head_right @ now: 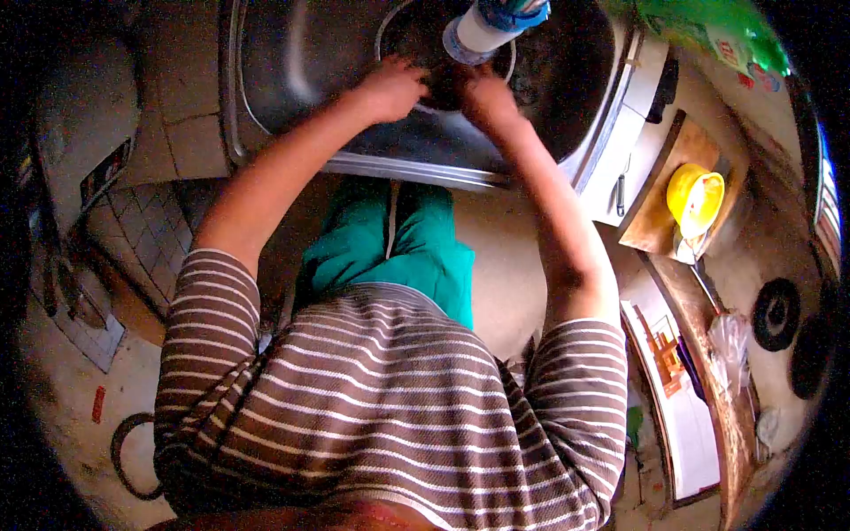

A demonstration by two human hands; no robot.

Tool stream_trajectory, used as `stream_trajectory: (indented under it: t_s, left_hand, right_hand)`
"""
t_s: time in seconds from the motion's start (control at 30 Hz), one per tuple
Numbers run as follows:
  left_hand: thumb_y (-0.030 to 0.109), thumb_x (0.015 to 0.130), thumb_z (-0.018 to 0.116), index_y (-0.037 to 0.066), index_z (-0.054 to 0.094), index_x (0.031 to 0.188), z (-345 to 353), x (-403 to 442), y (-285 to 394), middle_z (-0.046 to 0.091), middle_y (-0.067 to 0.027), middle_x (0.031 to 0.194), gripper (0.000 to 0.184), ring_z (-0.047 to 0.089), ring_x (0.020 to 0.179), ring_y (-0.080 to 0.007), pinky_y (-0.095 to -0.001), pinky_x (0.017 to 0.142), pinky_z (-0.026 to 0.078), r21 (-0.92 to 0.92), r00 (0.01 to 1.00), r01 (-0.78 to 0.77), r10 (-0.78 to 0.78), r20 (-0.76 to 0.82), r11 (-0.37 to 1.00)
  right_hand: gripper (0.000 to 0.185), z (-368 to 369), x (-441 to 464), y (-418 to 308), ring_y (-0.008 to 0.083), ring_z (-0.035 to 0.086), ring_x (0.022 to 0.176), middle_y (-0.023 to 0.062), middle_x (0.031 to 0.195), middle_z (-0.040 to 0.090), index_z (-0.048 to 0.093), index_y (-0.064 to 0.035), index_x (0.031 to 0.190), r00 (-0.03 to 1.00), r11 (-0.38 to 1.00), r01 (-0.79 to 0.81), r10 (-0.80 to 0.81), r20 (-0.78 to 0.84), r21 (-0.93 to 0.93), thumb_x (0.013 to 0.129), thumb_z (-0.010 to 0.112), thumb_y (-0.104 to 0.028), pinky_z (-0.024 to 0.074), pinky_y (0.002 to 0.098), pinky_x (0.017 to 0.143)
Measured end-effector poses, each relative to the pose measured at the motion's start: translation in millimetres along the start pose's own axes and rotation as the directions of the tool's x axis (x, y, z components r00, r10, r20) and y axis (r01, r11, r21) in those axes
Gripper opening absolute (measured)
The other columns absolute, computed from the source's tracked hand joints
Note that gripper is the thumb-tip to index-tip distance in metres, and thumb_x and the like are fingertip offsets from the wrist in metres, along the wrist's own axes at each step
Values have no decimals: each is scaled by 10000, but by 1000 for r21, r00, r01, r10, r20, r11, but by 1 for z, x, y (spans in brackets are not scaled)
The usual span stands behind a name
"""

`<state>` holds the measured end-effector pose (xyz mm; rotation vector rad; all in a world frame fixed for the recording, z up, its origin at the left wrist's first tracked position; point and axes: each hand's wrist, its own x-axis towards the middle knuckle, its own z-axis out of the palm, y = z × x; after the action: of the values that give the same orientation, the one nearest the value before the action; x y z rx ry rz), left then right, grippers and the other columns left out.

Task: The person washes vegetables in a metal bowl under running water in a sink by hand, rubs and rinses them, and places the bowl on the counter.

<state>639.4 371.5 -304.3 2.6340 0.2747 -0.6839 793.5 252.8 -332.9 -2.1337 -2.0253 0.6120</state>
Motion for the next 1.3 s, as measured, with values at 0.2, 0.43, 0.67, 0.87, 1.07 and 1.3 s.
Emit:
stream_trajectory:
  t_s: [0.2,0.43,0.67,0.87,1.07,1.3]
  left_hand:
    - [113,759,480,91,603,978,2,8,-2,472,-137,1160,252,439,1080,-332,-424,925,363,-231,959,-22,-45,-280,973]
    - [83,758,492,69,571,1009,-18,51,-22,499,-130,1116,263,451,1054,-310,-405,886,404,-206,678,93,-214,-704,974]
    - [92,762,489,59,565,1033,-7,46,-14,469,-135,1169,283,448,1058,-316,-443,890,398,-102,867,135,-167,-469,986]
    - [104,774,477,88,490,1161,36,50,-4,409,-172,1230,388,409,1113,-367,-462,926,369,-79,864,196,-210,-458,977]
    - [136,786,461,97,499,1154,60,63,9,437,-178,1223,372,460,1084,-358,-424,922,387,-599,796,403,-588,-142,692]
    - [215,838,448,13,593,958,1,35,23,612,-156,938,277,580,877,-274,-357,758,432,-994,740,103,-664,108,-47]
  right_hand:
    - [290,-36,13,-29,358,487,1015,116,1149,505,586,-139,1035,965,942,-262,255,63,211,767,507,-60,439,435,805]
    - [270,-36,65,-2,355,508,905,158,1021,520,544,-56,1036,796,973,224,-153,-585,50,772,494,-79,445,421,740]
    - [344,13,55,37,394,511,906,215,1045,513,479,1,1107,999,997,-11,8,-48,-81,797,513,-147,443,439,758]
    - [620,-22,25,-5,419,502,979,273,1096,482,450,-81,1194,998,997,67,-67,19,25,666,689,-301,443,420,806]
    - [629,11,21,-23,378,498,1034,238,1147,483,433,-83,1205,946,838,-320,305,108,441,659,695,-251,434,412,849]
    - [348,-3,22,-30,185,551,905,64,1065,543,485,-94,1139,785,-227,-371,441,435,900,830,490,-254,480,310,708]
